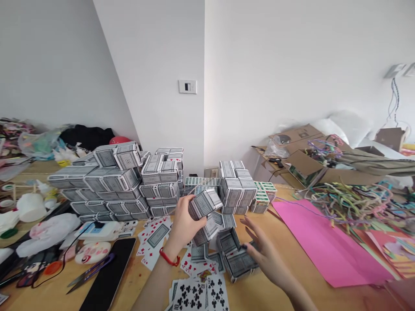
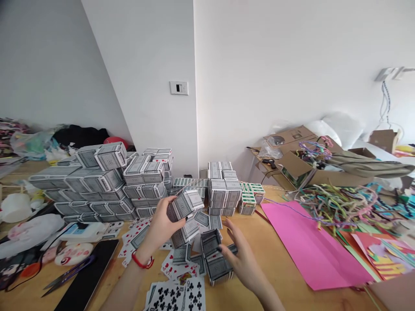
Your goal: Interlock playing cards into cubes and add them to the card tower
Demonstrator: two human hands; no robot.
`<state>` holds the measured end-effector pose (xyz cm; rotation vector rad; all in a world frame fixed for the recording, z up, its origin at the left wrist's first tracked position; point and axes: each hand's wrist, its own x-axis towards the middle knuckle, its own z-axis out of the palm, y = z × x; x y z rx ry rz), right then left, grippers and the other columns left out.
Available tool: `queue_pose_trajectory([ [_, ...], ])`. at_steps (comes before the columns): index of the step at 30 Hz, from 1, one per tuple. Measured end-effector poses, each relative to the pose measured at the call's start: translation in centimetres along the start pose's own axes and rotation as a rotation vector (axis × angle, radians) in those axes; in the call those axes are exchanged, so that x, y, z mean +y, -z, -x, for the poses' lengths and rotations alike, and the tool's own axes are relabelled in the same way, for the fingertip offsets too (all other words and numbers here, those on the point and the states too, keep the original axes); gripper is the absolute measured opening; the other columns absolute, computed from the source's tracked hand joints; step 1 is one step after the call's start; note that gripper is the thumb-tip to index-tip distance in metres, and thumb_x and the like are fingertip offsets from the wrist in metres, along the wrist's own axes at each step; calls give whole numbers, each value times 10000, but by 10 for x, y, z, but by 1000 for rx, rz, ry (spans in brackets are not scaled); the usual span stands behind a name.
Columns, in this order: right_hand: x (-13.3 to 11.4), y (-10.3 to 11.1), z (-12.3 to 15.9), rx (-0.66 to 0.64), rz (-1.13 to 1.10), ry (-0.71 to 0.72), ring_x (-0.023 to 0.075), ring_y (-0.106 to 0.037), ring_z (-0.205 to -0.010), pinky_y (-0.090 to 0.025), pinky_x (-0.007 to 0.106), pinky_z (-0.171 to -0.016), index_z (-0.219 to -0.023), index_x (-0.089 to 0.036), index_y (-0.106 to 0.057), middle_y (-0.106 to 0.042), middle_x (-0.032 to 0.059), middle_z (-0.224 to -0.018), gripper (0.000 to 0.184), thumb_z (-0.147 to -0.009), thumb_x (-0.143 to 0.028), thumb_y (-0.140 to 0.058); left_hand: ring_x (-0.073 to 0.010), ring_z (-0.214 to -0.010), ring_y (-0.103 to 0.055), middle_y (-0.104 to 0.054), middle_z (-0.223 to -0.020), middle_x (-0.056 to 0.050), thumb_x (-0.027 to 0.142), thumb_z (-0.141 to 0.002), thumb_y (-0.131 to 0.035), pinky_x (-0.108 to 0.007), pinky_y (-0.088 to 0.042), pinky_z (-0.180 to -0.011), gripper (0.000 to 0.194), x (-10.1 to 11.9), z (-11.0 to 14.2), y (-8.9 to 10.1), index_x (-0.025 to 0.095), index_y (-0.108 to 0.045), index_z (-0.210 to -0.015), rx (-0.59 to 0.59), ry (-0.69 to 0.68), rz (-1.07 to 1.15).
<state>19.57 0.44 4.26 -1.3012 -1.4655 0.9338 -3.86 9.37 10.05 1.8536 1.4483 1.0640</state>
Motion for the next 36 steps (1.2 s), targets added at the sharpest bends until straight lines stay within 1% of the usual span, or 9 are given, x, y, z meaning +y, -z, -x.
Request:
queue_pose_trajectory([
  [3,-20,-15,-13,-114,-388,-100,237,-434,-1178,-371,435,-957,-1289,-266,-368,-430,90,-1317,517,-820,-467,-448,-203,-960,-529,-492,-1103,-80,282,-701,-565,-336,-432,-799,538,22,8,2,258,-325,-1181,-112,-78,475],
  [5,-33,-25,-19,-232,-634,-154,258,-511,-1086,-444,447,-860,-1275,-253,-396,-480,96,-1272,550,-796,-517,-455,-194,-938,-544,-515,-1068,-79,286,-685,-585,-327,-449,-779,537,29,14,-3,250,-327,-1154,-90,-127,701],
  [9,-49,-34,-27,-262,-836,-168,272,-553,-1011,-474,454,-793,-1264,-251,-414,-507,89,-1244,584,-743,-478,-549,-189,-918,-563,-554,-1030,-63,298,-676,-593,-321,-468,-771,508,25,20,-14,245,-351,-1120,-38,-57,758],
  [13,-61,-23,-38,-81,-625,-90,243,-546,-1014,-434,406,-872,-1242,-229,-448,-551,78,-1192,612,-680,-352,-657,-188,-895,-578,-587,-994,-57,281,-680,-602,-344,-450,-831,529,18,15,-20,229,-363,-1149,-39,-25,672],
  [18,-86,12,-76,225,-288,78,223,-583,-915,-461,350,-799,-1173,-164,-509,-617,91,-1069,541,-686,-369,-627,-218,-1194,-394,-437,-1261,-85,262,-713,-593,-378,-342,-982,591,18,0,-23,264,-307,-1231,-15,-190,805],
  [22,-100,43,-127,578,91,132,218,-612,-783,-464,318,-697,-1023,-143,-596,-669,85,-917,453,-669,-427,-589,-220,-1098,-475,-533,-1088,-85,259,-732,-572,-416,-355,-959,447,14,2,-23,238,-397,-1142,-97,-150,833],
  [25,-96,56,-166,748,374,88,234,-618,-737,-447,319,-691,-933,-134,-620,-686,93,-801,437,-613,-433,-610,-217,-977,-537,-574,-963,-77,268,-714,-581,-414,-389,-907,416,5,7,-24,216,-431,-1098,-116,-68,832],
  [30,-69,53,-202,750,535,24,246,-624,-760,-438,298,-684,-889,-142,-608,-688,109,-787,408,-614,-442,-594,-208,-844,-574,-601,-842,-63,293,-717,-575,-379,-416,-835,323,-15,15,-20,193,-487,-1011,-155,-1,791],
  [36,-47,45,-205,704,574,19,242,-620,-793,-434,292,-689,-916,-156,-594,-683,107,-839,410,-646,-463,-563,-198,-827,-569,-599,-823,-56,277,-752,-535,-332,-423,-812,178,-35,27,-6,190,-549,-907,-84,124,697],
])
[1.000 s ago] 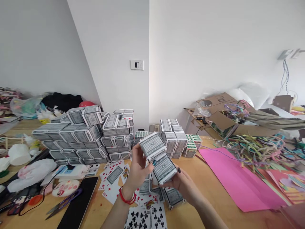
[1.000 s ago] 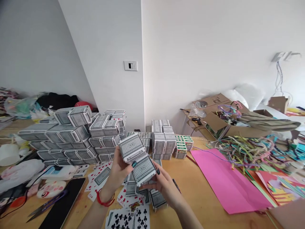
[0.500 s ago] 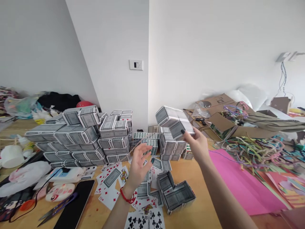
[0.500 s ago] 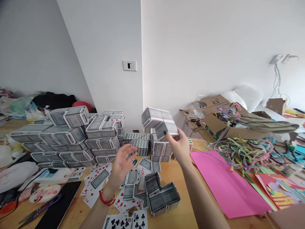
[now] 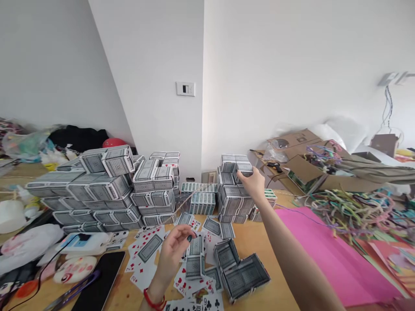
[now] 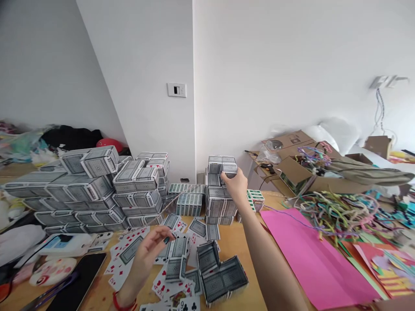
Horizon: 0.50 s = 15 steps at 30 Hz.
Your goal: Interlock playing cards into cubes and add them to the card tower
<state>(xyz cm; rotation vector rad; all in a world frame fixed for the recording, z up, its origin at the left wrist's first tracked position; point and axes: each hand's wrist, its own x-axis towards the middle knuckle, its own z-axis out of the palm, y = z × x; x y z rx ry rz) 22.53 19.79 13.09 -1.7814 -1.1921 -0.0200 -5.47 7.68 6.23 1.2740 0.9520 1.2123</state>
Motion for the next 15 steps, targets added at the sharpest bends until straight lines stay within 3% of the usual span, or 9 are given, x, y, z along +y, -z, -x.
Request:
queue_pose_trajectory([
  [6,8,2,-5,-30,37,9,240,-608,-815,-421,295,-712,-916,-158,-586,-676,109,-863,413,-658,-479,-556,-197,-829,-572,-605,-818,-51,279,-738,-540,-315,-435,-805,149,-15,7,18,185,-569,-849,48,30,-42],
  [15,10,12,-1,-54,50,97,222,-605,-797,-412,278,-697,-943,-176,-588,-680,84,-880,401,-690,-482,-533,-207,-831,-598,-640,-787,-54,310,-674,-568,-334,-462,-815,201,-31,16,26,167,-600,-812,196,165,-54],
])
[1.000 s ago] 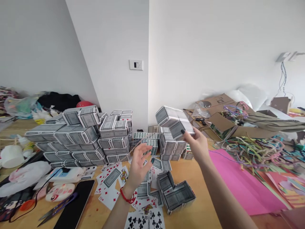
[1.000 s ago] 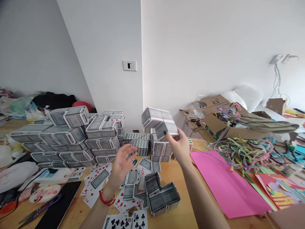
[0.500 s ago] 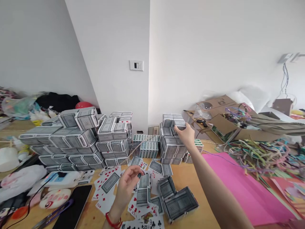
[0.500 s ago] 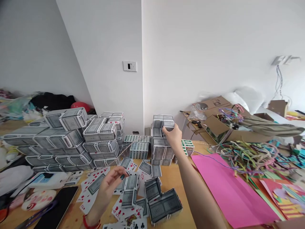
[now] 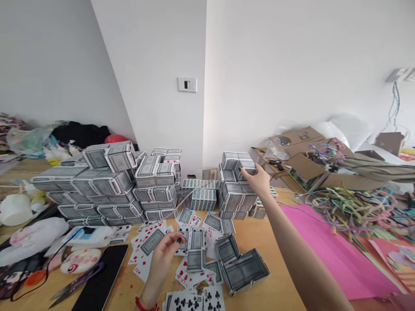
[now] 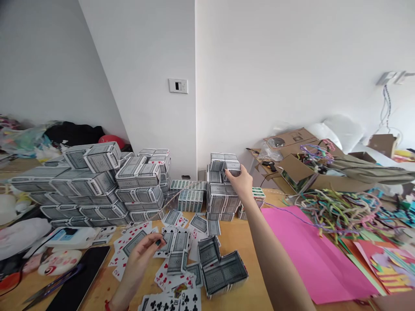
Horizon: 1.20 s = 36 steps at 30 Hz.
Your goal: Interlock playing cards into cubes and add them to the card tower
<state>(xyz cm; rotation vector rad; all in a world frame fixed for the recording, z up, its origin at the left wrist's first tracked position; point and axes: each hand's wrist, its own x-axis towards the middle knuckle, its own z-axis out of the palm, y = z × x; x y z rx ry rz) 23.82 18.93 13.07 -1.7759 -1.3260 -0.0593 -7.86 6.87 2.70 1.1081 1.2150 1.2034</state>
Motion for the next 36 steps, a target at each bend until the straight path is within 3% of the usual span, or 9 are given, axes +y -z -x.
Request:
queue_pose_trajectory([
  [8,11,6,-6,-88,-29,-89,273,-584,-933,-427,340,-761,-1204,-94,-452,-629,167,-1037,737,-656,-577,-545,-217,-770,-628,-659,-754,-55,335,-613,-601,-381,-478,-811,238,-12,-1,5,157,-629,-769,62,74,-1],
  [12,15,27,15,17,-256,-53,234,-531,-1067,-446,331,-812,-1296,-135,-342,-534,151,-1210,711,-727,-525,-512,-219,-765,-632,-664,-753,-58,327,-607,-590,-370,-485,-787,233,-17,-1,9,158,-633,-761,55,119,-44],
  [15,21,47,56,70,-306,-20,213,-592,-964,-478,338,-786,-1181,-183,-484,-625,102,-1070,513,-767,-486,-492,-221,-762,-627,-667,-762,-61,337,-611,-576,-354,-492,-745,246,-19,-2,11,160,-637,-770,66,97,-141],
  [17,27,57,93,-95,-263,0,216,-633,-846,-501,351,-746,-1017,-186,-593,-670,89,-943,383,-769,-464,-507,-220,-764,-621,-669,-784,-67,343,-624,-562,-350,-488,-736,255,-21,-2,12,161,-641,-784,69,55,-216],
  [20,38,64,152,-418,-167,151,242,-598,-960,-514,361,-753,-989,-223,-612,-650,86,-1026,303,-764,-415,-545,-222,-789,-611,-670,-831,-67,336,-655,-546,-353,-477,-748,238,-22,-2,14,175,-643,-801,83,-13,-303],
  [22,44,64,190,-507,-108,316,249,-561,-1035,-459,398,-874,-969,-253,-624,-631,76,-1078,251,-757,-377,-574,-225,-809,-609,-669,-863,-64,337,-676,-536,-352,-473,-749,218,-22,-1,14,188,-643,-794,96,-37,-343],
  [27,56,49,252,-500,-51,633,238,-632,-877,-440,392,-893,-955,-269,-609,-694,34,-883,324,-659,-384,-673,-238,-829,-610,-671,-873,-68,349,-678,-534,-346,-476,-736,221,-21,2,11,191,-647,-784,147,-42,-365],
  [31,57,40,259,-472,23,652,161,-650,-714,-408,346,-922,-888,-273,-598,-693,-19,-759,183,-743,-166,-561,-233,-793,-618,-673,-844,-64,345,-674,-535,-335,-487,-709,209,-24,6,6,194,-648,-762,125,-49,-351],
  [36,54,49,243,-450,50,588,147,-637,-691,-337,390,-984,-828,-271,-598,-681,-25,-745,270,-764,-63,-439,-222,-741,-614,-666,-843,-58,329,-690,-517,-353,-482,-716,205,-29,10,6,196,-641,-785,78,-44,-355],
])
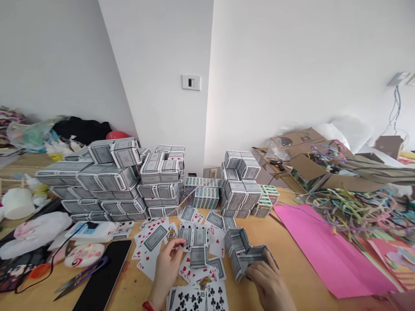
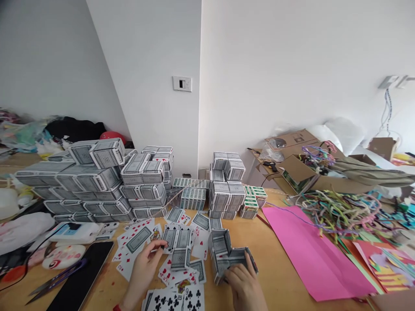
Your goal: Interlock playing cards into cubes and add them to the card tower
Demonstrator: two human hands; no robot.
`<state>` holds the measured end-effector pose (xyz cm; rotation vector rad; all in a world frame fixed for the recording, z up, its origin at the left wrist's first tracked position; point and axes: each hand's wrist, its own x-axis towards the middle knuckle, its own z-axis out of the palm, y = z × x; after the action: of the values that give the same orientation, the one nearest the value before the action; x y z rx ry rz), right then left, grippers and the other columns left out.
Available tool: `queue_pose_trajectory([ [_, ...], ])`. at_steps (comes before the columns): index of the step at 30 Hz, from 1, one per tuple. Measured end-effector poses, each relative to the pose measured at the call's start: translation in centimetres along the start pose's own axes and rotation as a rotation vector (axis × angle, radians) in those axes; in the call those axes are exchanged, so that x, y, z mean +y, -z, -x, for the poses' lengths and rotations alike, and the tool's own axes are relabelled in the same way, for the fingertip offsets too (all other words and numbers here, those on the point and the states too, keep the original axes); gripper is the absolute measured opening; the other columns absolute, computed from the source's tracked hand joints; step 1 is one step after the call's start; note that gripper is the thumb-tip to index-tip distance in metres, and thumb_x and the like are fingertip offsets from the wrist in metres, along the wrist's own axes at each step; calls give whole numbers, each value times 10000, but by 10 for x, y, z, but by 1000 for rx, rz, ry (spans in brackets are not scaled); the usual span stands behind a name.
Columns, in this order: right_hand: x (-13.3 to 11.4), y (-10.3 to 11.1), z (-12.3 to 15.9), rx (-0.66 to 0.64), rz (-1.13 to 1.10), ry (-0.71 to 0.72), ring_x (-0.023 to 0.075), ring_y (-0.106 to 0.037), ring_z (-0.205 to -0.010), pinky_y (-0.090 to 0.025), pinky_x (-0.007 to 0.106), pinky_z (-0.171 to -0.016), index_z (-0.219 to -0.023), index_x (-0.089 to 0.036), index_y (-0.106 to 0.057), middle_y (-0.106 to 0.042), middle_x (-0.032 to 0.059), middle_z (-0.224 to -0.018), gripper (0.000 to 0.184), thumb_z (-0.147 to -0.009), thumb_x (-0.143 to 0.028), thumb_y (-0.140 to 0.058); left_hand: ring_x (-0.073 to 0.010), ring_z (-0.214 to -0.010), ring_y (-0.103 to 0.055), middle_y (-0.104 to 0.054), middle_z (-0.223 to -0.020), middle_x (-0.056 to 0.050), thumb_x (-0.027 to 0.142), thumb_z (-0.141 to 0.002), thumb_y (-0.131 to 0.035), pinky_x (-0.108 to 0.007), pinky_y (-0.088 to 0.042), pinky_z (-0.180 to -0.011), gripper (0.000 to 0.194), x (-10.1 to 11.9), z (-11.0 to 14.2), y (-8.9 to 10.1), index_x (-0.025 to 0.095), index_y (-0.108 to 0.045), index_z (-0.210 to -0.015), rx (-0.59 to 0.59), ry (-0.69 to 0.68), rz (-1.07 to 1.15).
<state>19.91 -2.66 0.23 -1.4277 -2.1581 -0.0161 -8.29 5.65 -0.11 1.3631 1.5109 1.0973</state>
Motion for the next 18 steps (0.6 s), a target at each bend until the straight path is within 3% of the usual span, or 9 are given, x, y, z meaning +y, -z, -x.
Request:
queue_pose_trajectory([
  [3,9,10,-1,19,18,-42,170,-634,-751,-278,445,-1019,-890,-275,-602,-683,-4,-801,274,-783,-85,-437,-247,-881,-584,-640,-916,-68,309,-706,-500,-393,-441,-822,197,-3,3,2,210,-635,-810,19,-36,-42],
  [6,20,11,0,42,20,-47,187,-636,-758,-291,460,-1014,-904,-276,-617,-686,9,-810,263,-785,-114,-448,-279,-1115,-455,-559,-1102,-82,281,-702,-505,-431,-367,-928,227,-4,7,2,243,-631,-887,34,-122,-107],
  [11,34,0,4,23,47,-105,220,-641,-768,-406,467,-923,-907,-277,-649,-686,27,-805,386,-720,-46,-401,-312,-1301,-185,-310,-1374,-56,292,-688,-569,-506,-279,-995,479,-8,13,-2,320,-514,-1163,-178,-150,-222],
  [15,27,-4,4,101,26,-183,252,-595,-950,-460,456,-868,-966,-241,-635,-661,67,-953,437,-692,-36,-363,-324,-1300,-190,-306,-1378,-53,325,-711,-564,-509,-278,-1000,386,-14,15,-5,309,-577,-1096,-207,-127,-195],
  [18,7,-4,-3,218,-103,-219,262,-540,-1053,-441,452,-901,-988,-233,-616,-636,80,-1025,357,-733,-95,-407,-295,-1276,-260,-351,-1340,-63,340,-744,-516,-474,-328,-980,299,-17,9,-5,282,-609,-1021,-105,-85,-131],
])
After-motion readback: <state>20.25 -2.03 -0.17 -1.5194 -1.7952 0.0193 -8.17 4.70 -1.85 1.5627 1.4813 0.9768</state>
